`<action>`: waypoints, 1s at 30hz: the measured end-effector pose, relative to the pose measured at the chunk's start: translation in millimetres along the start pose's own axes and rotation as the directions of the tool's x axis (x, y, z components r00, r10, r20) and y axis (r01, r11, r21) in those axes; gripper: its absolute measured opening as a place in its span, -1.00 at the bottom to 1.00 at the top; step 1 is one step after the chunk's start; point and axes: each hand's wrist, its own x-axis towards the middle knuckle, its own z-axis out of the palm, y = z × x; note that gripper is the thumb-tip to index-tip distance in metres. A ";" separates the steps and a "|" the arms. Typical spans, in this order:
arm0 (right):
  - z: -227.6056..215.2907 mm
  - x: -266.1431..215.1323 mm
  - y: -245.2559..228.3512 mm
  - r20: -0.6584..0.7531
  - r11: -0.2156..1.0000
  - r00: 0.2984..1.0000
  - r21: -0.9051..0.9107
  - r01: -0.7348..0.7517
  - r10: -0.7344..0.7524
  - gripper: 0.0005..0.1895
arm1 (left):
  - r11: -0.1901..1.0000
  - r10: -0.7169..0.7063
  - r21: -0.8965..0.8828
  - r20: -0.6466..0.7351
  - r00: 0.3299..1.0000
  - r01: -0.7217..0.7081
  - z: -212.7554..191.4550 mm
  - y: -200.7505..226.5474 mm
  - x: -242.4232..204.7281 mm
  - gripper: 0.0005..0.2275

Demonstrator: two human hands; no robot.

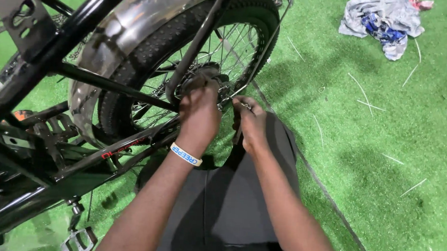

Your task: The person is assembling a bicycle, starting by working on the central frame and battery area. They then move to the handlebars to thread and secure cables. Finally, they work on the rear wheel, using a wrench to tighten the brake assembly and adjust the chain tension.

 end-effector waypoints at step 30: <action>1.6 46.8 -30.8 0.388 0.839 0.907 -0.430 0.334 -0.163 -0.73 | 0.411 -0.582 -0.828 0.084 0.809 0.382 -28.4 0.3 -74.5 -0.71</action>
